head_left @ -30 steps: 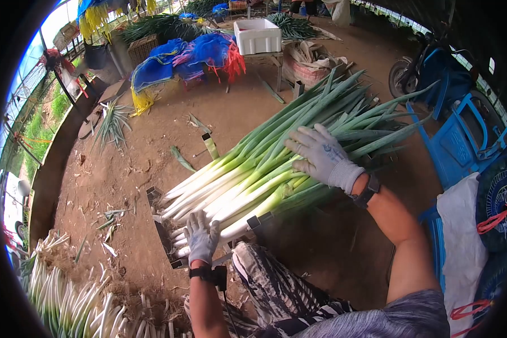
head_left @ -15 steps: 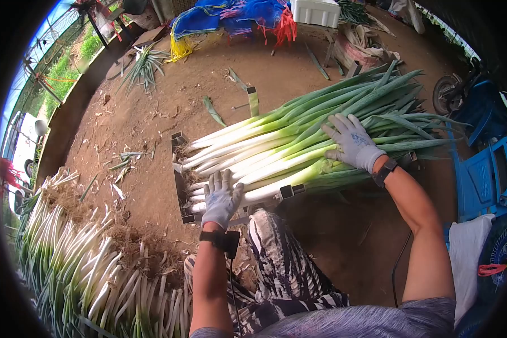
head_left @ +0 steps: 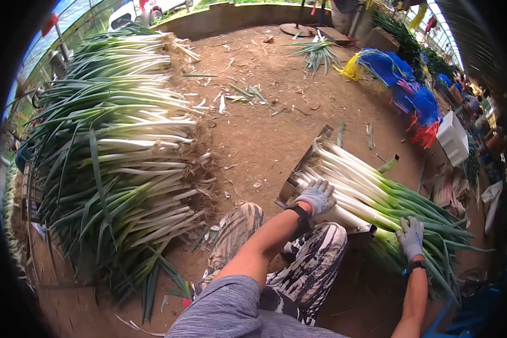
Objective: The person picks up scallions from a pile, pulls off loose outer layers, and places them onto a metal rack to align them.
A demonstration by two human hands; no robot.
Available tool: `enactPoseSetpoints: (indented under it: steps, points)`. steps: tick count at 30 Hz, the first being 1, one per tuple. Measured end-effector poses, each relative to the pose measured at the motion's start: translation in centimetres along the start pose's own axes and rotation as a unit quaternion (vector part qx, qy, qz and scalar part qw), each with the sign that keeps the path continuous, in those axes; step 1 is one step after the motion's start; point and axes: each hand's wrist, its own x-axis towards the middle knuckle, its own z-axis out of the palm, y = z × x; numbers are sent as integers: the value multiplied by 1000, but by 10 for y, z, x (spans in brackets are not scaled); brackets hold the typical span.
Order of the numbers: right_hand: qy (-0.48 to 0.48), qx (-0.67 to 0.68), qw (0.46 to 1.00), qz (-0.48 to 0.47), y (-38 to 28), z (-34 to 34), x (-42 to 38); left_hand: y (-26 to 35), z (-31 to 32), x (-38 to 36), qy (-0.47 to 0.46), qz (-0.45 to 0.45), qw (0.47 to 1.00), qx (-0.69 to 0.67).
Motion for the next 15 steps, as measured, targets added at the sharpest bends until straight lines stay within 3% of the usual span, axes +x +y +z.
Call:
enactPoseSetpoints:
  steps: [2,4,6,8,10,12,13,15]
  points:
    - [-17,-2,998,54,-12,1,-1,-2,-32,-37,-10,27,998,-60]
    - [-40,12,998,53,-30,-6,-5,-17,-49,-81,62,88,992,-62]
    - [-23,294,955,-15,-29,15,-8,-43,-81,-143,141,132,975,-110]
    - [8,430,903,-16,-57,11,-13,-74,-113,-213,144,17,969,-202]
    - [27,504,863,9,-93,0,-22,-127,-99,-278,145,-183,942,-241]
    - [31,517,854,52,-121,-9,-26,-177,-50,-344,173,-349,913,-121]
    - [86,475,875,23,-116,9,-20,-180,-49,-376,99,-445,876,-154]
    - [89,482,869,76,-109,15,-10,-210,7,-428,-18,-541,824,-168]
